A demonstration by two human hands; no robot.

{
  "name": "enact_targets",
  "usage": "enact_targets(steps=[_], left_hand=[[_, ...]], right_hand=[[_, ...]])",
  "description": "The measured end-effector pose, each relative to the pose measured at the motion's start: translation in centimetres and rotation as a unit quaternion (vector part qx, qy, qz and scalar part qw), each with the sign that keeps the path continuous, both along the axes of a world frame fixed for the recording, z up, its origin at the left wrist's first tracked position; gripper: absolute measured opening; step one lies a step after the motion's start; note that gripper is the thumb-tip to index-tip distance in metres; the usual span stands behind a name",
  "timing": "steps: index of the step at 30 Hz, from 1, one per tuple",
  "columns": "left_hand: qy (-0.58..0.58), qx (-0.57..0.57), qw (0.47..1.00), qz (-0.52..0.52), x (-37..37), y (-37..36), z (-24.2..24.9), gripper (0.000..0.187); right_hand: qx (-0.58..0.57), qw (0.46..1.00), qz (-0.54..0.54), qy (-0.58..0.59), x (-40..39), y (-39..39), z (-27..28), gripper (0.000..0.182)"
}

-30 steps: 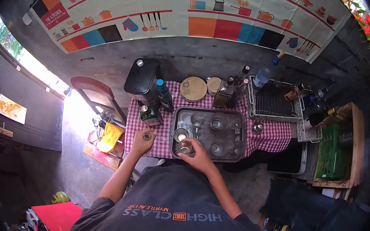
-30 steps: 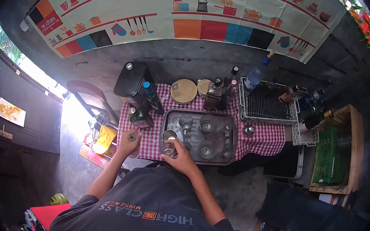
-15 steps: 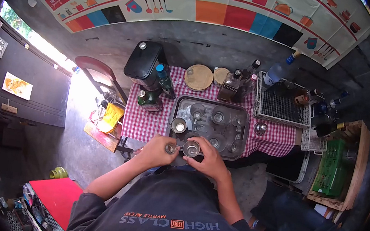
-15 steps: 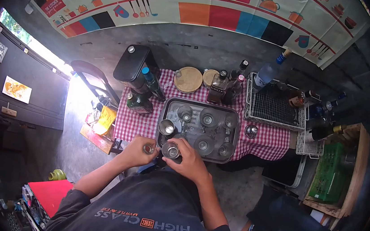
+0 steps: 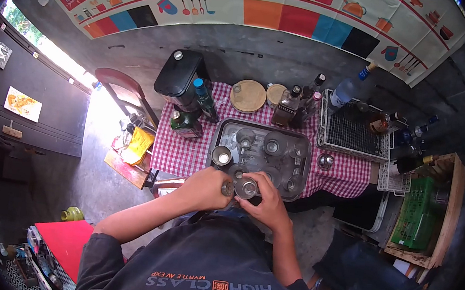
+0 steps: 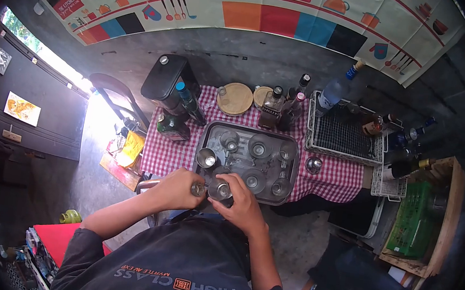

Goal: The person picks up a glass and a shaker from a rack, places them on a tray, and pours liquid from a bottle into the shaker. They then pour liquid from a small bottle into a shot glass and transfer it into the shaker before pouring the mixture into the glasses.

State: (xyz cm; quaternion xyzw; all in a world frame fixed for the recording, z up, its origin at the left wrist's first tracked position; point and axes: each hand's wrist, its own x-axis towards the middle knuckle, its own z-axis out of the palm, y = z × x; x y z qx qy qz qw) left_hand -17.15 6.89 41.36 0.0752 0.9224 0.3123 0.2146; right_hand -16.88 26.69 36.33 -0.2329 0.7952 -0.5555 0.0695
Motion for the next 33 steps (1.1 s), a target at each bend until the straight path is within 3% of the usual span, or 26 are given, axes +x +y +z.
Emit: enact_targets(steps=[5,33], left_hand=[[-0.013,-0.038,0.998,-0.04,-1.3,1.0,1.2,0.03],[-0.034,-0.11,0.983,-0.146,-4.0,2.3,3.5,0.031]], right_hand=[[-0.006,1.0,0.0,0.002,-0.7,0.4,1.0,0.054],[-0.039,0.999,-0.027,0.014,-1.5,1.4,2.0,0.052]])
